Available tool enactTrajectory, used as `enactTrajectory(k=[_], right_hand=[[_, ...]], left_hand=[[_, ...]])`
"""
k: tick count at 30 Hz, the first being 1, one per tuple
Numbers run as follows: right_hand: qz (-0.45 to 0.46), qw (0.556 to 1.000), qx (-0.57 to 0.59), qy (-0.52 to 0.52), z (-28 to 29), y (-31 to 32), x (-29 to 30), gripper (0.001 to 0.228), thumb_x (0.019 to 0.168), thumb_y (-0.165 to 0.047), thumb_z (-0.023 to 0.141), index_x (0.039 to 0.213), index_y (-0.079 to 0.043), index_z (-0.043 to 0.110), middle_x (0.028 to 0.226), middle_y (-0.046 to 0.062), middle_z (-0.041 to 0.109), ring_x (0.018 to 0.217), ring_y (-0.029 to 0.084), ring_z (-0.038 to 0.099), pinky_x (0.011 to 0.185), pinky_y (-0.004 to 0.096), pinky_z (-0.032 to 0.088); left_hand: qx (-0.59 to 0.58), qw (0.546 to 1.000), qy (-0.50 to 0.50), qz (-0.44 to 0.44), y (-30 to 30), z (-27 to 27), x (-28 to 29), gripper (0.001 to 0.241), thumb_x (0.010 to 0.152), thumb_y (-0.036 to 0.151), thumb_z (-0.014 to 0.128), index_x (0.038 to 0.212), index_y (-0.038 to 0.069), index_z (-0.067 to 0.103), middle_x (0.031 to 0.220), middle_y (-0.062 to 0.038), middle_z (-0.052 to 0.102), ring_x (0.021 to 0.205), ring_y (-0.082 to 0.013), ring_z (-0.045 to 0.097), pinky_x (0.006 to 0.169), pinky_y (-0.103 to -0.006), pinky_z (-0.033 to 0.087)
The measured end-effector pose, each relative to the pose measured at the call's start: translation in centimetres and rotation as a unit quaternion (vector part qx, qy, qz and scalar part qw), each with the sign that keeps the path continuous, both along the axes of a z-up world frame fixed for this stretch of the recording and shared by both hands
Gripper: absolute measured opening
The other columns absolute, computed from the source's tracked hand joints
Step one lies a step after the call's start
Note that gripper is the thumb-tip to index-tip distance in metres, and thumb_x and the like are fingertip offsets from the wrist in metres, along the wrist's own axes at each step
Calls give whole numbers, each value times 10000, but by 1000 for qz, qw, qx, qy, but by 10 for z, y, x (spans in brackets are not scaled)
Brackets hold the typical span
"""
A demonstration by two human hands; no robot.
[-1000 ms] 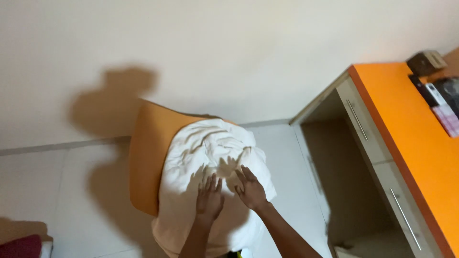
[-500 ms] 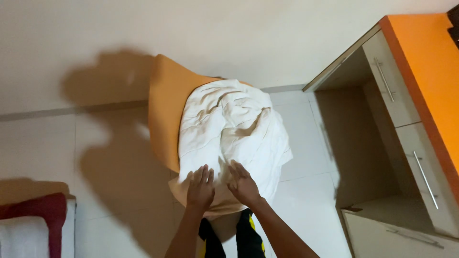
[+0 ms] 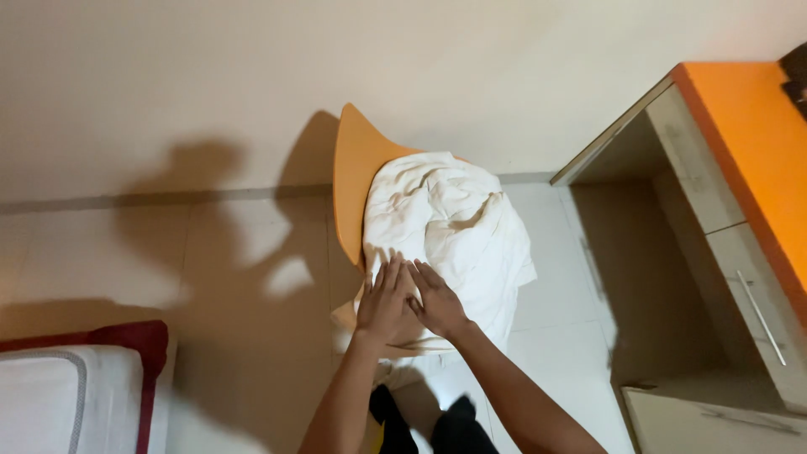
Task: The person folds a white duvet on a bed and places it on a chair. Then the person folds two white pillows on the bed and places them on the chair.
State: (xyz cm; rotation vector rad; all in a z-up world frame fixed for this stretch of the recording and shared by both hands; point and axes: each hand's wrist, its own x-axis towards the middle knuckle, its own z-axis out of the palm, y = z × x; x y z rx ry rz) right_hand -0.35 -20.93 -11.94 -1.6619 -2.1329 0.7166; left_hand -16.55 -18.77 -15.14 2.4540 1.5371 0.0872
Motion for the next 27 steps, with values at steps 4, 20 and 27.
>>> enactTrajectory(k=[4, 20, 27], right_hand=[[15, 998, 36, -40, 21, -1, 11, 702, 967, -242, 628, 1567, -45, 322, 1610, 190, 368, 1468, 370, 355, 1174, 432, 354], [8, 983, 178, 38, 129, -117, 27, 684, 921, -170, 646, 1544, -63, 384, 1594, 185, 401, 1464, 356, 393, 1155, 427, 394], [32, 978, 197, 64, 136, -179, 26, 693, 903, -154, 657, 1534, -55, 389, 1589, 202, 397, 1458, 372, 389, 1168, 436, 364]], left_hand=[[27, 999, -22, -11, 2, 53, 11, 840, 878, 245, 697, 1575, 66, 265, 1657, -145, 247, 1498, -322, 286, 1180, -554, 249], [131, 991, -30, 16, -116, 164, 35, 805, 908, 209, 658, 1591, 64, 258, 1666, -159, 234, 1512, -316, 285, 1184, -558, 243], [107, 994, -25, 26, -191, 185, 33, 799, 915, 190, 627, 1593, 47, 229, 1678, -164, 203, 1519, -315, 270, 1200, -554, 228]])
